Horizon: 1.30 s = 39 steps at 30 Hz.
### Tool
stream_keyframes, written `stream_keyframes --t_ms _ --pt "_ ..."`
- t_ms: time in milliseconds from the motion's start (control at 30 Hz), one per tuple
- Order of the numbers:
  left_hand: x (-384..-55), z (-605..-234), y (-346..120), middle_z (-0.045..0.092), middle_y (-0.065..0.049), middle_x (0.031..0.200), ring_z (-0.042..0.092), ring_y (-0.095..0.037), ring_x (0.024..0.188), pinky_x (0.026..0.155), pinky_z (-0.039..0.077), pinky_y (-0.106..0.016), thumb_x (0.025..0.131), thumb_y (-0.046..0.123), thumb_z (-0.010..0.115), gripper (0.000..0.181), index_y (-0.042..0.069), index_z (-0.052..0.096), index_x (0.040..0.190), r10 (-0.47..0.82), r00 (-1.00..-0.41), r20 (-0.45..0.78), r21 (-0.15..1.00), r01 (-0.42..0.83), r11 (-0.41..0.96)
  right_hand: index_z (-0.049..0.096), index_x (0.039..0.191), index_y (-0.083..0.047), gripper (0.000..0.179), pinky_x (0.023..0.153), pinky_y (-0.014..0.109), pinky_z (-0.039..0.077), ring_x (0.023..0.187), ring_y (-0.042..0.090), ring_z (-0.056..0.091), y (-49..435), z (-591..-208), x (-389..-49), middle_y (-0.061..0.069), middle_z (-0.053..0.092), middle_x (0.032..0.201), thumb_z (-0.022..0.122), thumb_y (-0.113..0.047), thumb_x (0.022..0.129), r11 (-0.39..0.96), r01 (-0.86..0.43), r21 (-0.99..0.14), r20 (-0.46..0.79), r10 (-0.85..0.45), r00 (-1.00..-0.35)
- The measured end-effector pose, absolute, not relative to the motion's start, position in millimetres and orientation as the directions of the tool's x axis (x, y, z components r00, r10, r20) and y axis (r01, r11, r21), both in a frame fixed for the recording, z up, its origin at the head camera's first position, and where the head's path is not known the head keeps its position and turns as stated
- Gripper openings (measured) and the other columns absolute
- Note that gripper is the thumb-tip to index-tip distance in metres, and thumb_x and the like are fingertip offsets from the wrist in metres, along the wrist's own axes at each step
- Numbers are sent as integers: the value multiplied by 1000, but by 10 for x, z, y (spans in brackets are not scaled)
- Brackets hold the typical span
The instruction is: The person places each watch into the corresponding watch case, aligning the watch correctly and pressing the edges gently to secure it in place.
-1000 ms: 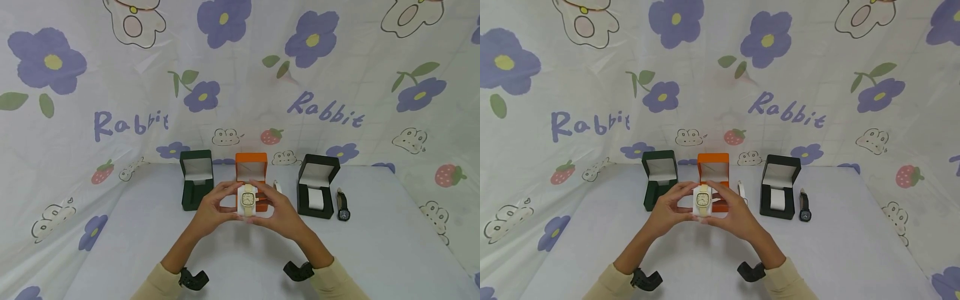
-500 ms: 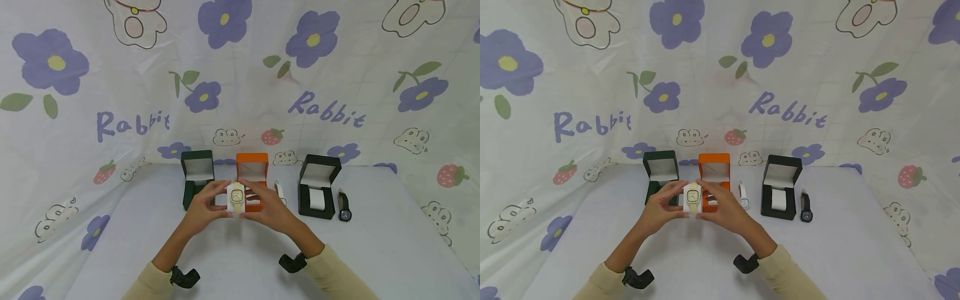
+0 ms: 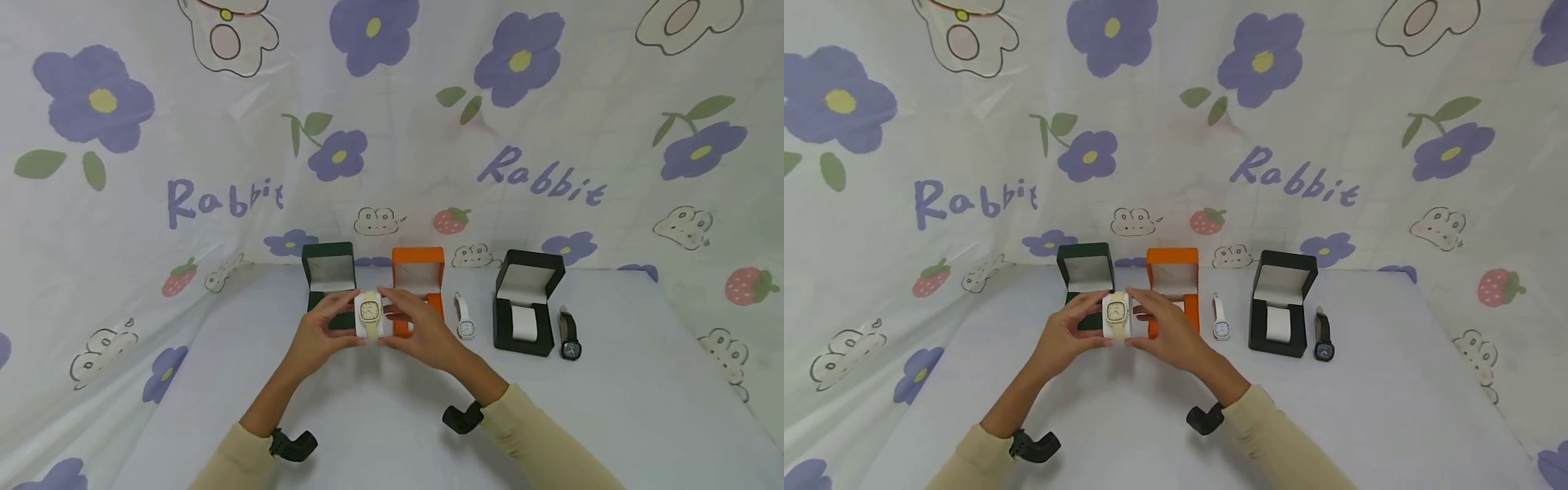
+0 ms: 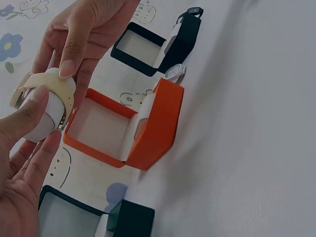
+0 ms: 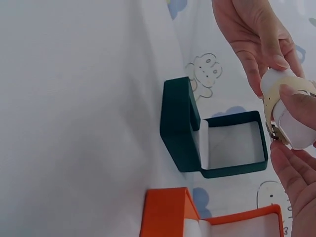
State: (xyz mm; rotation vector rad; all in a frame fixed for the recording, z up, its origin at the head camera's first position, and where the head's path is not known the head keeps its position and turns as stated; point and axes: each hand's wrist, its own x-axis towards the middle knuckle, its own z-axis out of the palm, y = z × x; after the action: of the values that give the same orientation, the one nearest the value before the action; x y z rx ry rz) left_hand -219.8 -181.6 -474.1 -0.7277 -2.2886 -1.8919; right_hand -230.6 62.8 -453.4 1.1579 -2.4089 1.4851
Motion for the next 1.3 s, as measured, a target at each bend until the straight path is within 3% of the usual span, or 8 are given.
stream_keyframes --t_ms 267,467,567,767,933,1033,1167,1300 --pt "-2331 -4827 -1969 48 -8 148 52 -33 130 90 59 -41 77 -3 86 83 22 53 149 292 -903 315 916 370 154 44 154 -9 84 100 43 54 122 30 62 470 -4588 -2437 12 51 148 85 -4 80 224 -608 -762 416 -551 -724" --pt "-2419 -4890 -2114 49 -12 147 53 -32 128 89 59 -35 76 -6 85 83 14 51 150 298 -896 331 917 380 125 43 154 -7 83 102 41 53 124 29 61 312 -4669 -2564 12 51 148 84 -2 81 227 -570 -790 373 -559 -740" --pt "-2465 -4915 -2187 49 -13 146 54 -31 127 88 60 -34 77 -5 85 83 9 50 150 305 -890 338 903 398 163 44 153 -7 83 102 38 53 123 28 62 246 -4707 -2615 11 52 147 85 -3 81 247 -560 -791 357 -556 -750" --pt "-2565 -4970 -2313 50 -6 146 53 -29 126 87 60 -31 78 4 86 82 10 49 151 302 -900 315 864 403 300 44 152 -3 83 100 43 54 121 31 63 132 -4785 -2714 13 53 147 86 -8 81 279 -573 -771 360 -552 -752" --pt "-2629 -5043 -2409 51 -7 146 52 -31 127 86 60 -31 79 5 86 81 10 49 151 311 -900 304 859 400 318 44 152 -1 84 100 42 54 123 31 62 33 -4872 -2789 12 54 148 87 -13 81 327 -568 -755 337 -549 -765" --pt "-2644 -5066 -2454 52 -8 145 52 -35 127 91 59 -40 79 6 86 81 10 50 151 306 -906 293 856 391 337 43 153 -2 85 101 46 54 124 35 61 -28 -4923 -2819 13 56 146 87 -14 81 345 -552 -759 318 -544 -776" --pt "-2663 -5084 -2515 53 -10 145 52 -36 126 103 48 -62 79 12 88 81 11 51 150 282 -916 285 831 383 404 43 153 -3 85 101 49 53 124 37 60 -98 -4953 -2841 13 58 144 87 -16 81 369 -541 -755 303 -536 -788" --pt "-2696 -5106 -2564 53 -10 147 51 -33 129 108 39 -67 79 13 89 81 11 51 150 275 -918 285 822 382 423 44 153 -5 84 102 48 53 123 35 60 -143 -4963 -2855 13 58 144 87 -19 82 394 -537 -746 292 -530 -796"
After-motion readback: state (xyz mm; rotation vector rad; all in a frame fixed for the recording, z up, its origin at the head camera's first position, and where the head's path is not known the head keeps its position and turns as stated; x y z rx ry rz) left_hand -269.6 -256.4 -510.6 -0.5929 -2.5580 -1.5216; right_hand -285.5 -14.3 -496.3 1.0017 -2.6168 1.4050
